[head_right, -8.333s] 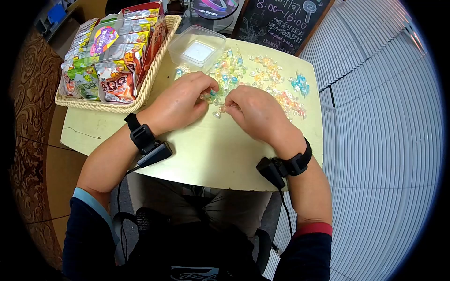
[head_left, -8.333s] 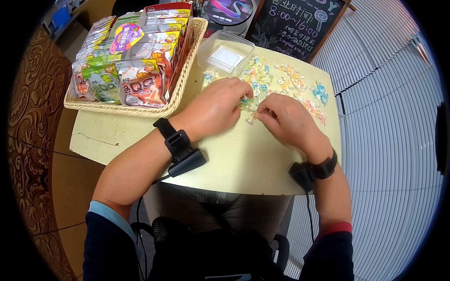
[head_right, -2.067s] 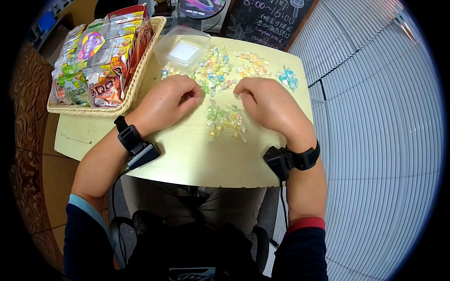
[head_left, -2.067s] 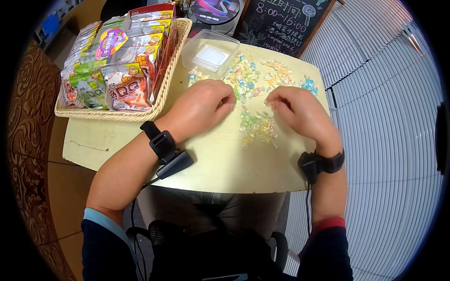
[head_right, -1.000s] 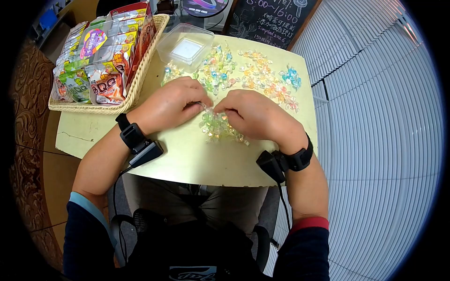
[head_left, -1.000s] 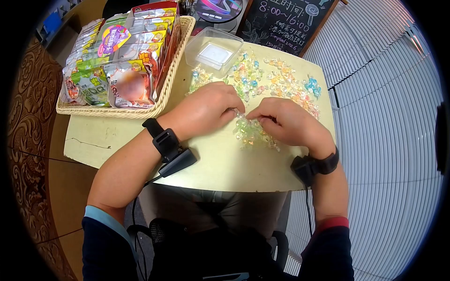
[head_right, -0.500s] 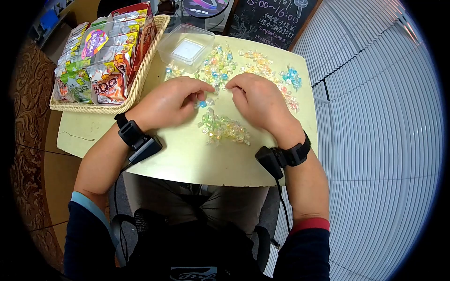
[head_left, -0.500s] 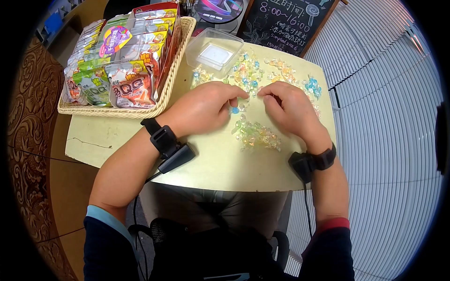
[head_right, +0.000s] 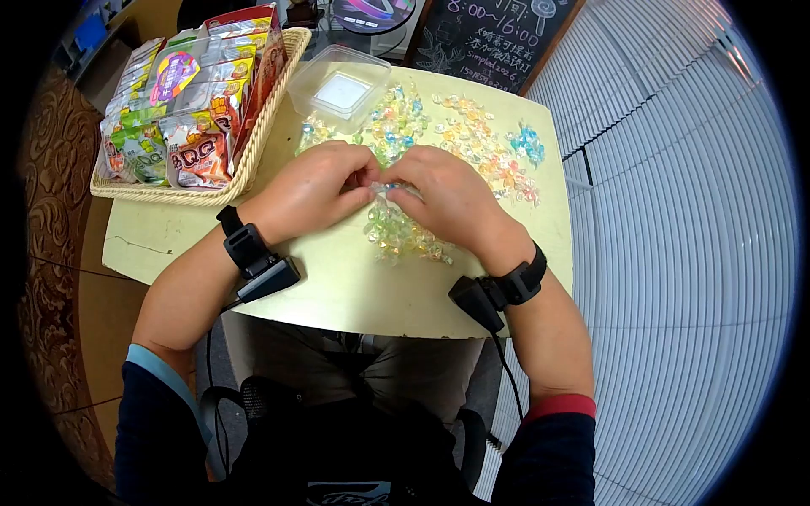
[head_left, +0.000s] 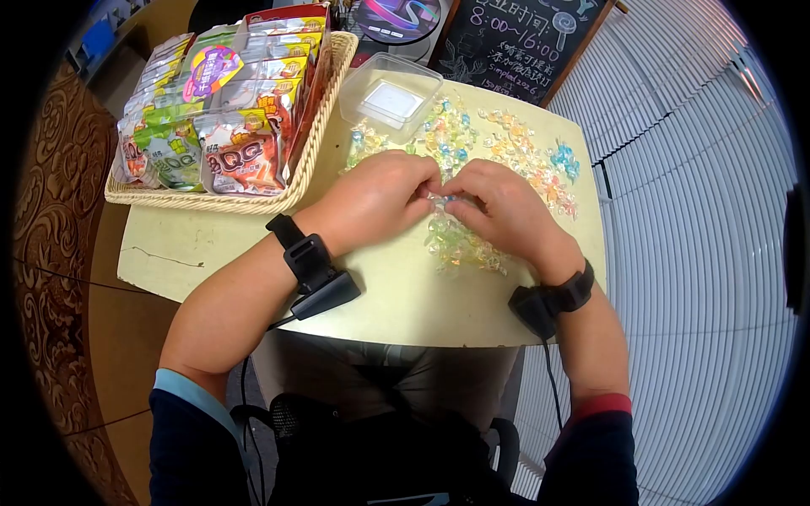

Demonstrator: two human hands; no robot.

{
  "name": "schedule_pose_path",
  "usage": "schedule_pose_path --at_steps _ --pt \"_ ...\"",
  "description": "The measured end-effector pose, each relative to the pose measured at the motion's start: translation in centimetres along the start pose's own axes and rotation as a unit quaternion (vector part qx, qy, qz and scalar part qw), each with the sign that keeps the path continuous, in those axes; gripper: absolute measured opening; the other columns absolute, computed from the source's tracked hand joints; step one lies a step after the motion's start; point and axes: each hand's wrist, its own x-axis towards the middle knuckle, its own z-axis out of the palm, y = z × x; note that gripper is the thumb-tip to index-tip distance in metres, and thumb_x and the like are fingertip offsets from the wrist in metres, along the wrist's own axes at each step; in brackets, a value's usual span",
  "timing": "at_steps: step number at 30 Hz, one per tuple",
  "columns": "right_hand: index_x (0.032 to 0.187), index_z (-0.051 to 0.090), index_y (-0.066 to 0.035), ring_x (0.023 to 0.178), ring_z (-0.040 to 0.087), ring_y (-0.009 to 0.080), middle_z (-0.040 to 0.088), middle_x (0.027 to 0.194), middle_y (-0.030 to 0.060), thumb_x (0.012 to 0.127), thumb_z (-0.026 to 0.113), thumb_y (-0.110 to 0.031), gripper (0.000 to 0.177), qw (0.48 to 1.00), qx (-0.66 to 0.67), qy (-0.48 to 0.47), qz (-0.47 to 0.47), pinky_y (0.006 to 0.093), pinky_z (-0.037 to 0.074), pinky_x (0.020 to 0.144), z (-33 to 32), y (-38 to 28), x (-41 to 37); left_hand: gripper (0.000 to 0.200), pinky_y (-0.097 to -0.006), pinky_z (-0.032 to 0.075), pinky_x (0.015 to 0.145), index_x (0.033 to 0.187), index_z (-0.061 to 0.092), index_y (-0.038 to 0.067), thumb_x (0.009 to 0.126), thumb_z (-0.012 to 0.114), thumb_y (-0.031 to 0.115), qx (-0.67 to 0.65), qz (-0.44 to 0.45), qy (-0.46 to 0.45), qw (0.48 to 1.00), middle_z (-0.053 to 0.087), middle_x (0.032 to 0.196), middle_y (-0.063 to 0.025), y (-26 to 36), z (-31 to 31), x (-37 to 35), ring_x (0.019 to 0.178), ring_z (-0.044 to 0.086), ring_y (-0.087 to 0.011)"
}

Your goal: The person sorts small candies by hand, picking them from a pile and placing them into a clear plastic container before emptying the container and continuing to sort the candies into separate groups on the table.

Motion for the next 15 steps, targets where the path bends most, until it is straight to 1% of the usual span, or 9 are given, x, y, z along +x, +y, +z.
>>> schedule_pose_path --at_steps 2,4,5,6,7,8,10,12,15 --pt "0.110 0.077 -0.007 0.100 0.068 0.0335 0.073 0.100 0.0132 0.094 0.074 -0.015 0.018 1.000 -0.011 0.008 -0.002 0.0426 0.055 0.091 -0.1 0.1 0.2 0.020 -0.0467 0.053 0.085 0.106 0.068 0.002 0.091 0.075 0.012 0.003 0.007 0.025 1.000 0.069 0.093 -0.0162 0.1 0.1 -0.1 0.092 0.067 -0.0363" --pt "0.110 0.076 -0.005 0.101 0.068 0.0334 0.074 0.101 0.0136 0.094 0.074 -0.014 0.018 0.991 -0.052 0.120 0.042 0.0443 0.055 0.093 -0.4 0.2 0.4 0.021 -0.0468 0.053 0.088 0.107 0.068 0.002 0.090 0.075 0.012 0.007 0.014 0.051 0.999 0.069 0.096 -0.0165 0.0 0.0 -0.3 0.096 0.066 -0.0369" --pt "0.110 0.076 -0.005 0.101 0.068 0.0334 0.074 0.101 0.0136 0.094 0.074 -0.014 0.018 0.991 -0.053 0.119 0.040 0.0443 0.055 0.093 -0.5 0.6 0.7 0.021 -0.0468 0.051 0.091 0.108 0.068 0.002 0.090 0.074 0.012 0.050 0.019 0.093 0.994 0.068 0.102 -0.0166 -0.2 -0.1 -0.2 0.102 0.065 -0.0373" --pt "0.109 0.076 -0.004 0.102 0.068 0.0333 0.075 0.102 0.0137 0.094 0.074 -0.014 0.018 0.985 -0.076 0.153 0.028 0.0445 0.054 0.094 -0.5 1.2 1.1 0.022 -0.0468 0.050 0.095 0.109 0.069 0.003 0.089 0.074 0.012 0.092 0.025 0.134 0.986 0.068 0.108 -0.0168 -0.3 -0.1 -0.2 0.109 0.063 -0.0377" --pt "0.108 0.075 -0.003 0.103 0.068 0.0331 0.075 0.103 0.0138 0.094 0.074 -0.014 0.018 0.977 -0.099 0.188 0.018 0.0448 0.054 0.095 -0.5 1.7 1.4 0.022 -0.0468 0.050 0.095 0.109 0.069 0.003 0.089 0.074 0.012 0.092 0.026 0.134 0.986 0.068 0.108 -0.0168 -0.4 0.0 -0.3 0.109 0.063 -0.0377" --pt "0.108 0.075 -0.003 0.103 0.068 0.0331 0.075 0.103 0.0138 0.094 0.074 -0.014 0.018 0.977 -0.101 0.189 0.020 0.0448 0.054 0.095 -0.5 1.8 1.5 0.024 -0.0473 0.049 0.098 0.111 0.069 0.003 0.089 0.073 0.011 0.122 0.009 0.149 0.981 0.067 0.112 -0.0167 -0.5 0.0 -0.3 0.112 0.062 -0.0378" --pt "0.106 0.075 -0.002 0.104 0.067 0.0329 0.076 0.102 0.0141 0.093 0.075 -0.013 0.017 0.988 -0.074 0.131 0.018 0.0442 0.054 0.096 -0.3 1.8 1.8 0.025 -0.0478 0.048 0.100 0.113 0.070 0.003 0.089 0.072 0.011 0.151 -0.004 0.164 0.975 0.066 0.117 -0.0167 -0.6 0.2 -0.4 0.116 0.060 -0.0380" --pt "0.106 0.074 -0.002 0.103 0.067 0.0328 0.075 0.101 0.0138 0.093 0.075 -0.013 0.017 0.990 -0.074 0.122 0.023 0.0441 0.054 0.094 0.1 2.1 1.9 0.029 -0.0494 0.047 0.104 0.116 0.070 0.002 0.089 0.071 0.011 0.165 -0.055 0.113 0.978 0.066 0.120 -0.0163 -0.6 0.1 -0.5 0.118 0.060 -0.0381" --pt "0.106 0.074 -0.003 0.100 0.067 0.0323 0.075 0.097 0.0132 0.093 0.076 -0.013 0.017 0.991 -0.062 0.112 0.042 0.0438 0.055 0.091 0.5 1.7 2.1 0.032 -0.0495 0.047 0.105 0.119 0.070 0.002 0.089 0.071 0.012 0.145 -0.048 0.110 0.982 0.066 0.120 -0.0170 -0.7 0.3 -0.6 0.119 0.060 -0.0385"
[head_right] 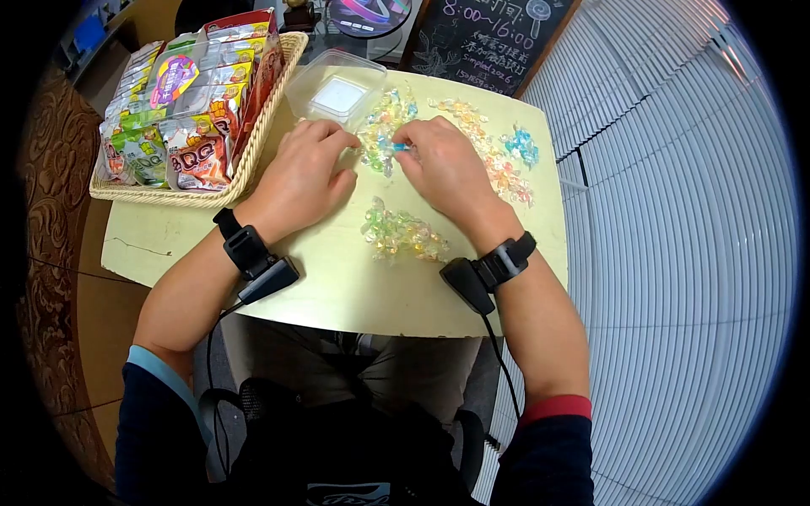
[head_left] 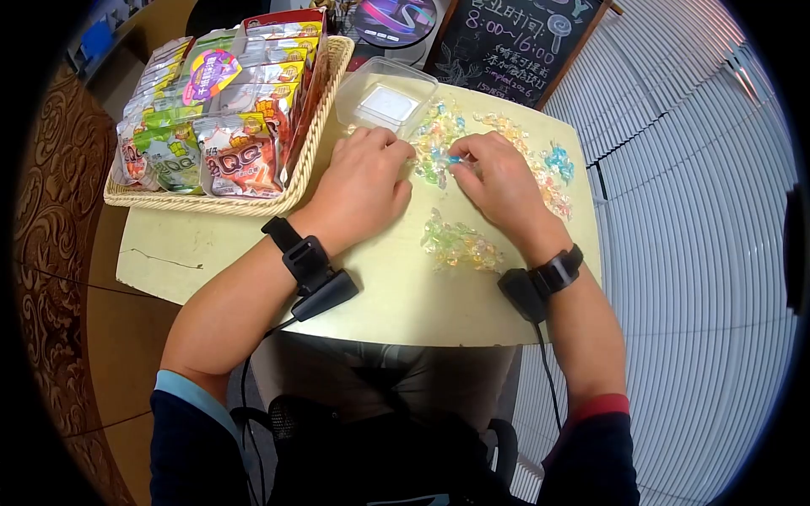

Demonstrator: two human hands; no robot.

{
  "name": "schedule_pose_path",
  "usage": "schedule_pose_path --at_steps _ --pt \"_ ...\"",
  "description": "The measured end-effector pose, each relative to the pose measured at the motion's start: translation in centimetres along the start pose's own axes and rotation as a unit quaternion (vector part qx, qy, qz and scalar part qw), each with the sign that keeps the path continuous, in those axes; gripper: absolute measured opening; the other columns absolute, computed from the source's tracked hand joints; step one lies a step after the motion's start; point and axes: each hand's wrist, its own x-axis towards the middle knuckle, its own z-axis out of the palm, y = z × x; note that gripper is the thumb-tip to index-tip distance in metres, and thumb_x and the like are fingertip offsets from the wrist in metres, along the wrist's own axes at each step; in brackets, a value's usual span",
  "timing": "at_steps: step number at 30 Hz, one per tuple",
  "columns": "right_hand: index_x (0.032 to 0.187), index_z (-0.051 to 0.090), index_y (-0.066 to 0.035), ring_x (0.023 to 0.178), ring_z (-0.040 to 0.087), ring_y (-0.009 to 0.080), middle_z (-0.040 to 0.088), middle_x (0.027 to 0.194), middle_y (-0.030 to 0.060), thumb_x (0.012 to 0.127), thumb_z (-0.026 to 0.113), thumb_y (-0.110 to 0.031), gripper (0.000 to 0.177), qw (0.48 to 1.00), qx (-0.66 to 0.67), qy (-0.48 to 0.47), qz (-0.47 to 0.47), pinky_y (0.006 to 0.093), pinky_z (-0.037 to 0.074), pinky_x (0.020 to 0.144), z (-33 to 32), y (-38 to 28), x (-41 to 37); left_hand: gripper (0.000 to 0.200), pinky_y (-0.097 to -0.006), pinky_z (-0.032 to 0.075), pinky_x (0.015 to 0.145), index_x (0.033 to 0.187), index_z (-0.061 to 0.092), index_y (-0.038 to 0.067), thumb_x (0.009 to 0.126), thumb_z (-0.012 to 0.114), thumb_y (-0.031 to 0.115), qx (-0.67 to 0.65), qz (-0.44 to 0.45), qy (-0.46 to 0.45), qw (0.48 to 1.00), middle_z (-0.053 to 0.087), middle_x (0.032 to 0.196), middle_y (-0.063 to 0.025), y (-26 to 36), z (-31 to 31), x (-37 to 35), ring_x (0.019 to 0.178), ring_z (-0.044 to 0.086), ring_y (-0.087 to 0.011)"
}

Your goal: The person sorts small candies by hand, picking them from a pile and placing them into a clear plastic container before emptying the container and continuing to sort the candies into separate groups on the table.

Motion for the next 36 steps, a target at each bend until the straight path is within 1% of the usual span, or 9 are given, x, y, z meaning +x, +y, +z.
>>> schedule_pose_path --at_steps 4,13,18,23,26,29,31,35,36 --pt "0.106 0.072 -0.003 0.095 0.068 0.0313 0.073 0.094 0.0127 0.093 0.075 -0.012 0.016 1.000 0.013 0.014 0.007 0.0430 0.056 0.086 0.1 0.0 -0.1 0.034 -0.0486 0.047 0.106 0.121 0.069 0.002 0.089 0.072 0.013 -0.011 0.005 -0.019 1.000 0.066 0.121 -0.0179 0.0 -0.1 0.1 0.119 0.060 -0.0390" --pt "0.106 0.071 -0.002 0.093 0.069 0.0327 0.072 0.092 0.0146 0.092 0.075 -0.011 0.017 0.997 0.053 0.048 0.034 0.0426 0.055 0.084 -0.5 0.0 -0.3 0.041 -0.0487 0.047 0.108 0.131 0.067 0.002 0.090 0.069 0.008 -0.055 0.042 0.012 0.998 0.067 0.125 -0.0186 0.2 0.0 0.6 0.122 0.060 -0.0397" --pt "0.105 0.070 -0.002 0.092 0.068 0.0332 0.072 0.091 0.0149 0.092 0.075 -0.011 0.017 0.999 0.033 -0.001 0.034 0.0436 0.055 0.084 -0.2 0.0 -0.4 0.048 -0.0490 0.046 0.111 0.139 0.066 0.002 0.091 0.065 0.004 -0.052 0.092 -0.003 0.994 0.066 0.134 -0.0185 0.4 1.2 0.6 0.127 0.058 -0.0383" --pt "0.107 0.069 -0.002 0.092 0.068 0.0337 0.072 0.092 0.0155 0.091 0.075 -0.010 0.019 0.998 0.018 -0.012 0.055 0.0442 0.055 0.084 0.0 -0.2 -0.6 0.046 -0.0498 0.045 0.112 0.136 0.068 0.003 0.091 0.065 0.005 -0.031 0.104 -0.018 0.994 0.065 0.135 -0.0185 0.3 1.1 0.4 0.129 0.057 -0.0385" --pt "0.109 0.068 -0.002 0.092 0.069 0.0327 0.072 0.093 0.0149 0.092 0.075 -0.010 0.020 0.998 0.044 0.034 0.037 0.0434 0.056 0.084 -0.3 0.0 -0.6 0.042 -0.0507 0.044 0.113 0.133 0.070 0.003 0.091 0.066 0.007 -0.027 0.103 -0.025 0.994 0.065 0.136 -0.0188 0.4 0.9 0.3 0.130 0.057 -0.0387" --pt "0.112 0.067 -0.002 0.089 0.070 0.0257 0.071 0.093 0.0129 0.094 0.074 -0.012 0.021 0.981 0.050 0.157 0.103 0.0380 0.056 0.082 -2.4 3.3 -0.4 0.039 -0.0511 0.043 0.115 0.130 0.072 0.003 0.092 0.066 0.008 -0.034 0.099 -0.027 0.994 0.064 0.136 -0.0195 0.2 0.7 0.3 0.132 0.056 -0.0390" --pt "0.116 0.068 -0.001 0.081 0.071 0.0236 0.073 0.093 0.0123 0.098 0.069 -0.013 0.021 0.962 -0.033 0.191 0.190 0.0357 0.056 0.076 -5.4 5.0 -0.8 0.038 -0.0512 0.042 0.116 0.129 0.072 0.003 0.092 0.067 0.009 -0.035 0.097 -0.027 0.994 0.064 0.137 -0.0199 0.1 0.6 0.0 0.133 0.055 -0.0391" --pt "0.114 0.070 -0.001 0.085 0.073 0.0322 0.075 0.095 0.0149 0.096 0.069 -0.020 0.026 0.929 -0.120 0.168 0.307 0.0421 0.057 0.079 -7.5 11.4 -3.1 0.036 -0.0512 0.041 0.117 0.128 0.072 0.003 0.092 0.068 0.010 -0.036 0.094 -0.030 0.994 0.064 0.138 -0.0206 0.1 0.6 0.1 0.134 0.054 -0.0403" --pt "0.115 0.070 0.001 0.093 0.073 0.0369 0.075 0.102 0.0180 0.094 0.071 -0.021 0.030 0.929 -0.115 0.136 0.324 0.0457 0.056 0.084 -7.7 11.4 -3.2 0.037 -0.0513 0.041 0.117 0.129 0.071 0.004 0.092 0.069 0.011 -0.033 0.092 -0.034 0.995 0.063 0.139 -0.0208 0.1 0.5 0.1 0.135 0.054 -0.0405"
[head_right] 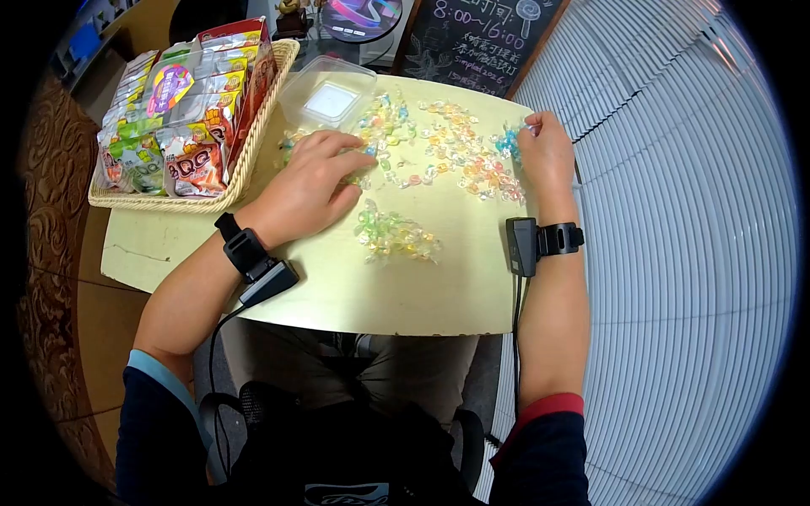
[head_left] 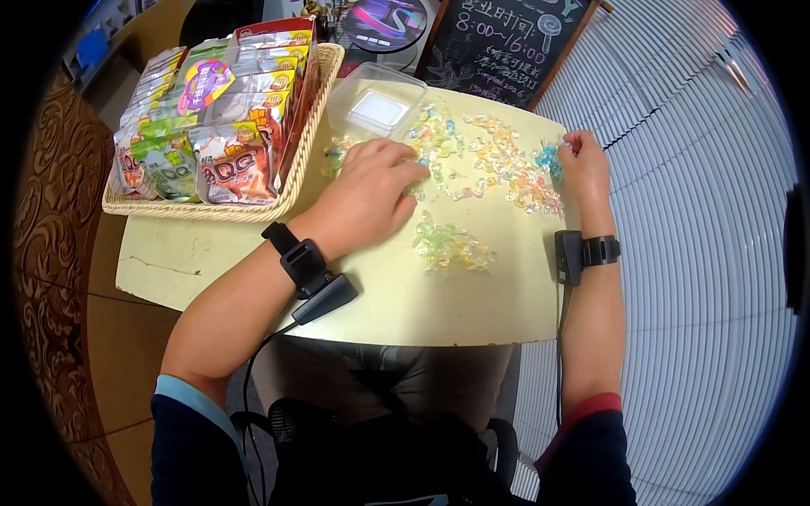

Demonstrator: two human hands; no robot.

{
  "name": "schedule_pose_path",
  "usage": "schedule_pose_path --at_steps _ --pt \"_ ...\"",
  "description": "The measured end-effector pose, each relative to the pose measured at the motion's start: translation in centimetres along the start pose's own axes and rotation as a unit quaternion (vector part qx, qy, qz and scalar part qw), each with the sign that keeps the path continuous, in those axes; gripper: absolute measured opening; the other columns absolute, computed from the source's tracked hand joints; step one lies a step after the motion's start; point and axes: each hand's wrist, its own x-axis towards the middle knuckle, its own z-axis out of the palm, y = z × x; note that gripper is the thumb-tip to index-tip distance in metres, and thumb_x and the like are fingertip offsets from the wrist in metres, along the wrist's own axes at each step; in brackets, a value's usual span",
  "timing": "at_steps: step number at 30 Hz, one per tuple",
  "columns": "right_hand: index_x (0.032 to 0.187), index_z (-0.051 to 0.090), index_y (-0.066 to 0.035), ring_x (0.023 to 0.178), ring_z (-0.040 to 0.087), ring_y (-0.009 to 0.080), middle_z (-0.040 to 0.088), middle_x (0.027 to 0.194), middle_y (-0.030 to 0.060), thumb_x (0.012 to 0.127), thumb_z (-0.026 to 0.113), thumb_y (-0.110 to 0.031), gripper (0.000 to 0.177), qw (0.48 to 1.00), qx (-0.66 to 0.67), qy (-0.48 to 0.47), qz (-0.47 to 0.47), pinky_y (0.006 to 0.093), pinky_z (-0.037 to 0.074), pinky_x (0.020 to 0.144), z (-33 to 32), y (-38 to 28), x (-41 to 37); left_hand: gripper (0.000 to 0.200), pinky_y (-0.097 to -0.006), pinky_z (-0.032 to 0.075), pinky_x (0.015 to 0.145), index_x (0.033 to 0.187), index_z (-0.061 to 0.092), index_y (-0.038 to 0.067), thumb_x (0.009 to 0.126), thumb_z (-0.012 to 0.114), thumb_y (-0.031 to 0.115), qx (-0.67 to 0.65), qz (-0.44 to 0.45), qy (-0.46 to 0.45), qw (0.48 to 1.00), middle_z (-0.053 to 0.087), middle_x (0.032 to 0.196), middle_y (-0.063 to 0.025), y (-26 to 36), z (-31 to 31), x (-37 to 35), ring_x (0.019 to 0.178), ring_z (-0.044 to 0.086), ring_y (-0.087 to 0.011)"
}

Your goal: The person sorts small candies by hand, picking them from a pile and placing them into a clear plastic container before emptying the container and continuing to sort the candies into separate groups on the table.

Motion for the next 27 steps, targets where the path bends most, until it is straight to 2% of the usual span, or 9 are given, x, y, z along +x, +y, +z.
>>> schedule_pose_path --at_steps 4,6,7,9,12,16,18,21,27 --pt "0.118 0.071 0.000 0.106 0.070 0.0383 0.075 0.111 0.0201 0.093 0.073 -0.020 0.032 0.995 -0.061 0.013 -0.075 0.0467 0.055 0.094 0.5 -1.9 -1.0 0.040 -0.0512 0.041 0.116 0.130 0.069 0.003 0.091 0.070 0.013 -0.005 -0.009 0.034 0.999 0.062 0.138 -0.0209 0.2 -0.1 -0.1 0.133 0.054 -0.0407" --pt "0.119 0.073 0.000 0.120 0.065 0.0395 0.075 0.119 0.0207 0.093 0.073 -0.017 0.031 0.976 -0.011 0.029 -0.215 0.0481 0.050 0.106 0.8 -4.7 -2.5 0.046 -0.0508 0.041 0.115 0.134 0.065 0.001 0.091 0.073 0.015 0.004 -0.054 0.033 0.998 0.061 0.136 -0.0207 0.5 -0.4 -0.1 0.131 0.054 -0.0407" --pt "0.119 0.073 0.000 0.120 0.065 0.0395 0.075 0.119 0.0207 0.093 0.073 -0.017 0.031 0.976 -0.009 0.028 -0.217 0.0481 0.050 0.106 1.5 -6.0 -3.3 0.046 -0.0508 0.041 0.115 0.134 0.065 0.001 0.091 0.073 0.015 0.006 -0.056 0.033 0.998 0.061 0.136 -0.0207 0.6 -0.6 0.0 0.131 0.054 -0.0407" --pt "0.118 0.074 0.000 0.123 0.063 0.0385 0.074 0.120 0.0189 0.094 0.072 -0.015 0.028 0.939 0.041 -0.006 -0.340 0.0488 0.047 0.111 2.8 -8.1 -4.8 0.051 -0.0503 0.042 0.113 0.135 0.061 -0.002 0.090 0.075 0.018 0.037 -0.089 0.066 0.993 0.061 0.131 -0.0213 1.0 -0.8 0.0 0.129 0.054 -0.0407" --pt "0.116 0.074 0.001 0.122 0.063 0.0380 0.074 0.120 0.0184 0.094 0.071 -0.012 0.026 0.927 0.056 -0.024 -0.371 0.0495 0.046 0.112 3.6 -9.3 -5.9 0.059 -0.0510 0.040 0.115 0.139 0.056 -0.004 0.090 0.077 0.022 0.047 -0.124 0.070 0.989 0.059 0.134 -0.0245 0.8 -0.5 -0.1 0.131 0.052 -0.0423" --pt "0.115 0.074 0.000 0.116 0.066 0.0382 0.074 0.116 0.0185 0.092 0.069 -0.009 0.026 0.933 0.043 -0.077 -0.348 0.0483 0.050 0.107 2.2 -9.4 -6.1 0.063 -0.0516 0.038 0.119 0.141 0.055 -0.006 0.092 0.078 0.026 0.032 -0.133 0.081 0.987 0.055 0.139 -0.0277 0.1 0.5 -0.7 0.134 0.051 -0.0444" --pt "0.113 0.075 -0.001 0.109 0.068 0.0386 0.074 0.113 0.0187 0.089 0.066 -0.005 0.026 0.952 0.059 -0.184 -0.239 0.0466 0.054 0.100 1.1 -9.8 -6.5 0.067 -0.0510 0.036 0.122 0.144 0.053 -0.007 0.093 0.078 0.029 0.011 -0.156 0.050 0.986 0.050 0.146 -0.0296 0.2 0.4 -0.6 0.140 0.047 -0.0466" --pt "0.112 0.075 -0.002 0.103 0.070 0.0387 0.074 0.109 0.0185 0.089 0.064 -0.003 0.025 0.934 0.049 -0.231 -0.266 0.0456 0.057 0.094 0.1 -10.6 -7.1 0.069 -0.0503 0.038 0.123 0.147 0.051 -0.006 0.093 0.078 0.029 -0.008 -0.137 0.027 0.990 0.049 0.150 -0.0293 0.5 0.3 -0.5 0.144 0.045 -0.0464" --pt "0.115 0.075 -0.002 0.105 0.070 0.0391 0.075 0.111 0.0194 0.092 0.061 -0.004 0.026 0.919 0.092 -0.275 -0.266 0.0458 0.056 0.094 0.4 -11.3 -7.8 0.065 -0.0499 0.039 0.122 0.148 0.055 0.002 0.093 0.079 0.026 -0.094 -0.094 -0.008 0.991 0.048 0.154 -0.0266 0.3 0.2 -0.4 0.145 0.045 -0.0461"
